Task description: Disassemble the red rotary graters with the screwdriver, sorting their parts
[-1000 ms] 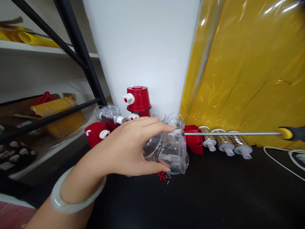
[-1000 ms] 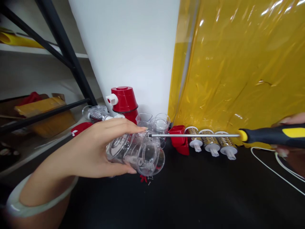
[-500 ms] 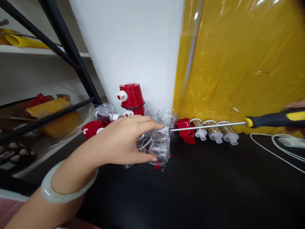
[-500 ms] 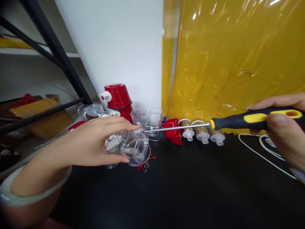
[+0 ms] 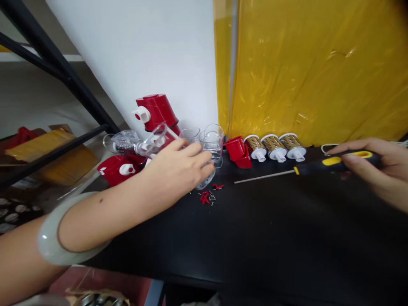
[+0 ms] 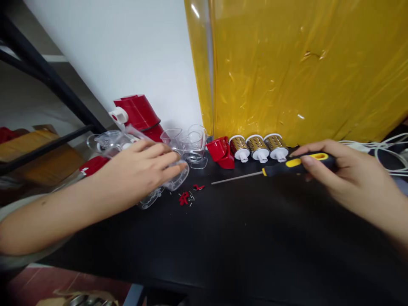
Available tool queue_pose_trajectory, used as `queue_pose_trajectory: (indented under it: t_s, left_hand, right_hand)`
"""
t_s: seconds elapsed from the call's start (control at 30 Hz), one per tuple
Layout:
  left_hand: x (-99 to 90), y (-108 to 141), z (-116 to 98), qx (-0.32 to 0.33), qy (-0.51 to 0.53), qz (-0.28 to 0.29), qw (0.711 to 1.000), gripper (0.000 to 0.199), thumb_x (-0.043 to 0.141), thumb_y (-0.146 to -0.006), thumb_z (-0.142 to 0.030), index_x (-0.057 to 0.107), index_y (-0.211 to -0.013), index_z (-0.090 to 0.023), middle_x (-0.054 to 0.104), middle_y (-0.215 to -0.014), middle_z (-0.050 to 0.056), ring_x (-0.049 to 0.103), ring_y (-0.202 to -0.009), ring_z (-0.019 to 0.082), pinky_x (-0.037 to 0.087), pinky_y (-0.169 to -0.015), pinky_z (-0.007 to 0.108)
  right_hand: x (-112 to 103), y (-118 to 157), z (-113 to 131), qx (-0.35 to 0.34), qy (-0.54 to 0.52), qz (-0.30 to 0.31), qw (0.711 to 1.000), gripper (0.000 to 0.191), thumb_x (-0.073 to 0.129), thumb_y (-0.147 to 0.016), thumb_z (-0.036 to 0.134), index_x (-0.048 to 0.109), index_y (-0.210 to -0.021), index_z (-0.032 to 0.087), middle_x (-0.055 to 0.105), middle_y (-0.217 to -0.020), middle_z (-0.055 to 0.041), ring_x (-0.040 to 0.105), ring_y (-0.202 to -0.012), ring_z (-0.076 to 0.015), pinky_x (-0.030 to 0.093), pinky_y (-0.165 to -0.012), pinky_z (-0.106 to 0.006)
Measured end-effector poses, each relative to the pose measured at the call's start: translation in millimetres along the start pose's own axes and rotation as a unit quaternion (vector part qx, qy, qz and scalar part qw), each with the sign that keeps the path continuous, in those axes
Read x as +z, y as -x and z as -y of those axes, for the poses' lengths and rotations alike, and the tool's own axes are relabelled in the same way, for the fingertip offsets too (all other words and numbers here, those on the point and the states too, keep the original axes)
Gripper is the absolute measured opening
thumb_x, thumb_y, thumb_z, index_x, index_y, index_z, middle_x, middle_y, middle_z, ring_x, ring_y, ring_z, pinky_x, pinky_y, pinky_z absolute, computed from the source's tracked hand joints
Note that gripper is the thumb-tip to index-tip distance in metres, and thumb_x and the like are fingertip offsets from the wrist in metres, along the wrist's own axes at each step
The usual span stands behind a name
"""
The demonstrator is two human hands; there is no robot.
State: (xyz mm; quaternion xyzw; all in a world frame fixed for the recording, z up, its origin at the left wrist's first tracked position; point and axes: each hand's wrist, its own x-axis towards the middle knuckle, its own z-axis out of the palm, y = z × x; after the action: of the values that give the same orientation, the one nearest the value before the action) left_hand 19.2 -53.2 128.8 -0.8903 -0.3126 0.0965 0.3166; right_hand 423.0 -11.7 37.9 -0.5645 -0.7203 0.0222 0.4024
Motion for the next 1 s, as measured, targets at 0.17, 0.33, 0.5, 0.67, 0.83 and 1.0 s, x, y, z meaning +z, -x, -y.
queue_pose_trajectory:
  t_s: [0.17,0.33,0.5,0.67,0.83,1.0]
  left_hand:
    - [10.0,4.5,-1.5,-0.018,0.032,0.005,0.999,0.040,0.052,-0.088,-0.005,0.066,-0.122,-0.023,0.070,-0.114,0.008,0.061,-0.102,0.028,0.043,-0.081,0.040]
    - [15.8,17.1,-2.5,-0.057,0.044,-0.021,0.997,0.044,0.049,-0.089,-0.006,0.063,-0.127,-0.022,0.069,-0.118,0.009,0.060,-0.099,0.030,0.043,-0.080,0.042]
    - [22.0,27.7,3.9,-0.046,0.060,-0.024,0.997,0.048,0.048,-0.087,-0.005,0.061,-0.130,-0.022,0.068,-0.122,0.010,0.059,-0.103,0.030,0.043,-0.082,0.043]
    - [26.3,37.4,11.0,-0.081,0.098,-0.021,0.992,0.055,0.059,-0.079,-0.009,0.059,-0.132,-0.024,0.067,-0.126,0.009,0.057,-0.102,0.032,0.044,-0.084,0.046]
    - [27.6,42.7,15.7,-0.118,0.173,-0.029,0.977,0.053,0.064,-0.082,-0.016,0.056,-0.134,-0.025,0.065,-0.129,0.008,0.057,-0.105,0.030,0.045,-0.089,0.046]
    - [31.7,45.3,13.1,-0.142,0.234,-0.068,0.959,0.045,0.065,-0.085,-0.022,0.054,-0.129,-0.022,0.064,-0.133,0.010,0.058,-0.109,0.030,0.045,-0.092,0.047]
  right_hand:
    - [11.6,-0.4,26.2,-0.034,-0.036,0.051,0.997,0.077,0.042,-0.084,0.090,0.066,-0.101,0.019,0.066,-0.093,-0.0100,0.061,-0.065,-0.0148,0.047,-0.053,-0.025]
    - [21.5,-3.0,30.5,-0.005,-0.085,0.069,0.994,0.077,0.046,-0.083,0.090,0.064,-0.102,0.017,0.063,-0.077,-0.0064,0.058,-0.057,-0.0117,0.047,-0.053,-0.021]
    - [32.8,-1.4,17.2,0.023,-0.080,0.067,0.994,0.080,0.045,-0.082,0.091,0.064,-0.103,0.017,0.062,-0.072,-0.0060,0.057,-0.056,-0.0125,0.045,-0.050,-0.020]
    - [42.1,3.4,6.2,0.056,-0.096,0.071,0.991,0.083,0.047,-0.078,0.093,0.064,-0.103,0.016,0.063,-0.076,-0.0074,0.058,-0.060,-0.0136,0.048,-0.054,-0.022]
    - [51.5,7.4,-6.0,0.112,-0.125,0.093,0.981,0.091,0.048,-0.072,0.097,0.063,-0.106,0.014,0.062,-0.074,-0.0075,0.058,-0.063,-0.0147,0.050,-0.057,-0.023]
    - [59.6,12.0,-21.7,0.140,-0.146,0.109,0.973,0.092,0.052,-0.068,0.097,0.062,-0.108,0.015,0.063,-0.077,-0.0081,0.060,-0.067,-0.0164,0.051,-0.061,-0.024]
